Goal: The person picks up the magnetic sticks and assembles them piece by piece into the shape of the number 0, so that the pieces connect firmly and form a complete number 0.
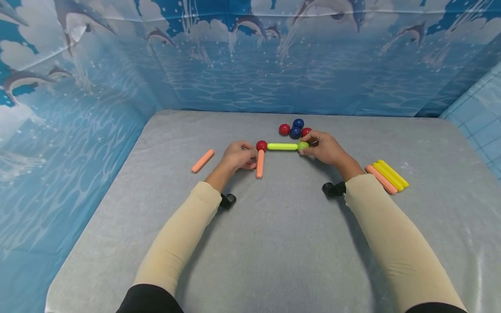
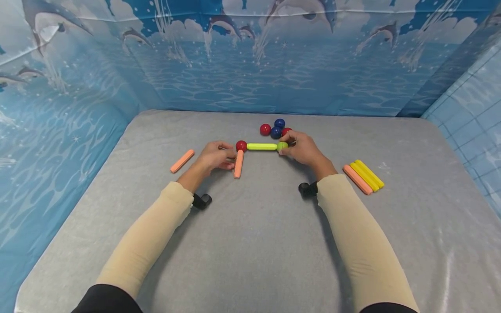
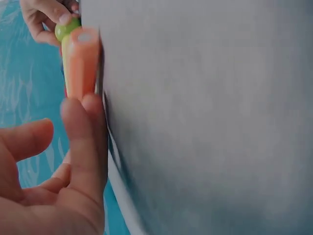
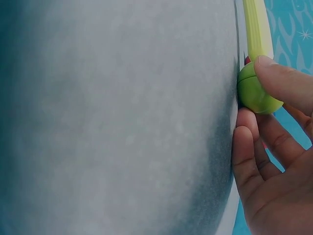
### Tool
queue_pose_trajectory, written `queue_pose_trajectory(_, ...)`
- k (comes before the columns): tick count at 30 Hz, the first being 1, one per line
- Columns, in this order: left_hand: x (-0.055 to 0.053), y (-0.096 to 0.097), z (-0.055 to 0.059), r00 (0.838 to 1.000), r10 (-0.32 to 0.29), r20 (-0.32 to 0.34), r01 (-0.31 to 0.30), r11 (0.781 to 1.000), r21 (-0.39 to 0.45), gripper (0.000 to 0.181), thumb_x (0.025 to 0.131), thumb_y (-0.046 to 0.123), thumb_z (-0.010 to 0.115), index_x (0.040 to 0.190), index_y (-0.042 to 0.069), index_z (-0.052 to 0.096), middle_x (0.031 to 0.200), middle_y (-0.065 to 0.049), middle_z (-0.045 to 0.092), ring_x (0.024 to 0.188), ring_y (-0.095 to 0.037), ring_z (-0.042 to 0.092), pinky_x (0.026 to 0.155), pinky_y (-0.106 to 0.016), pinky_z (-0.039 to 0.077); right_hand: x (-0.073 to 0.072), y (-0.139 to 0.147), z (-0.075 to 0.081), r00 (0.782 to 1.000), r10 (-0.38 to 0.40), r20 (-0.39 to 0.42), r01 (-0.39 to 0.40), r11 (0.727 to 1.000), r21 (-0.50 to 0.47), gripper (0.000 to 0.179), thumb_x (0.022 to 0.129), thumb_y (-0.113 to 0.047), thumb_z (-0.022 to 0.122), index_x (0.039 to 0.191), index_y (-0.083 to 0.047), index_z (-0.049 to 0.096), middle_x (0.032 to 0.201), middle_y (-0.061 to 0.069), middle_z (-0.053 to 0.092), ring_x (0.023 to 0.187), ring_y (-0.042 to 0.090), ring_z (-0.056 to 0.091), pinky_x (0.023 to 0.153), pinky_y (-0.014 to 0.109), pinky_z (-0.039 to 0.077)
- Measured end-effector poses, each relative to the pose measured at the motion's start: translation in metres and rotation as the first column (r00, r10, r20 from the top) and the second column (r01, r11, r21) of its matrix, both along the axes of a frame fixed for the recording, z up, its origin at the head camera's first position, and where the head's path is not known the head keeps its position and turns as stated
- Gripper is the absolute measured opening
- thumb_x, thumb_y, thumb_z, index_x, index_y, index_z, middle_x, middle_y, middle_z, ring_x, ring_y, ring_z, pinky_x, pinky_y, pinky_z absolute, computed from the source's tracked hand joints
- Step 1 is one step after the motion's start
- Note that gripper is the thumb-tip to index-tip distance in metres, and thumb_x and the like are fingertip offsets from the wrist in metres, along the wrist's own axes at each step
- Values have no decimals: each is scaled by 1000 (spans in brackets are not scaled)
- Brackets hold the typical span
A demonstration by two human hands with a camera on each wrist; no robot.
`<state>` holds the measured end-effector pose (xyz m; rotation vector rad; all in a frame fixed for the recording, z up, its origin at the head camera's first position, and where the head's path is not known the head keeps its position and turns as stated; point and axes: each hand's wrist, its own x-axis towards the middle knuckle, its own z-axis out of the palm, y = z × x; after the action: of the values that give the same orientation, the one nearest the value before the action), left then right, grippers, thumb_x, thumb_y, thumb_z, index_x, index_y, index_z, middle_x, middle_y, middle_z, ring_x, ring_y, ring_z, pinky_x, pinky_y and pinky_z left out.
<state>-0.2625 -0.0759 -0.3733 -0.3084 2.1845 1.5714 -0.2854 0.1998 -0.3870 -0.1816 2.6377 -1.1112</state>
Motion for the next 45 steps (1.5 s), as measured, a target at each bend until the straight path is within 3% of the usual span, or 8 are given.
queue_pose_trajectory(7,-8,-8,3,994,-14,-106,3,995,-103,24,99,17,60,120,7,64,112,-10,65,78,-15,64,76,-29,58,0,-1,-1,1000,-2,-5,2,1000,1,31,95,-13,66,123,-6,58,133,20,54,121,38,51,104,53,46)
queue_pose_trajectory(13,-11,-11,2,985,-105,-138,79,980,-185,24,100,18,59,122,8,64,111,-10,64,82,-18,61,74,-30,53,0,-2,-1,1000,-13,-1,13,1000,1,30,95,-12,66,123,-6,58,133,19,54,121,37,50,103,53,46)
queue_pose_trajectory(20,-18,-14,-2,960,-197,-201,143,957,-254,25,101,18,57,124,11,64,118,-8,63,88,-20,64,73,-29,50,-1,-3,-1,1000,-9,-12,9,1000,-1,30,94,-11,66,123,-6,58,132,19,54,121,37,51,103,53,46)
queue_pose_trajectory(26,-24,-15,-1,946,-253,-202,194,943,-271,28,101,19,57,128,15,63,127,-6,61,93,-21,63,74,-30,51,-1,-3,-2,1000,-12,-14,12,1000,2,30,94,-12,66,123,-6,58,132,19,54,120,38,51,102,52,47)
queue_pose_trajectory(34,-33,-15,2,919,-344,-192,272,906,-325,31,101,17,55,131,19,63,134,-3,59,97,-19,63,73,-29,51,-1,-4,-2,999,-17,-29,17,1000,3,30,94,-12,66,123,-6,58,132,20,55,119,38,52,100,52,48)
queue_pose_trajectory(45,-39,-14,-6,899,-389,-200,335,907,-257,38,99,17,60,137,18,59,138,-3,57,102,-20,61,80,-30,51,1,-3,0,999,-6,-38,7,1000,17,30,94,-13,67,121,-4,59,132,21,55,120,39,54,95,50,50)
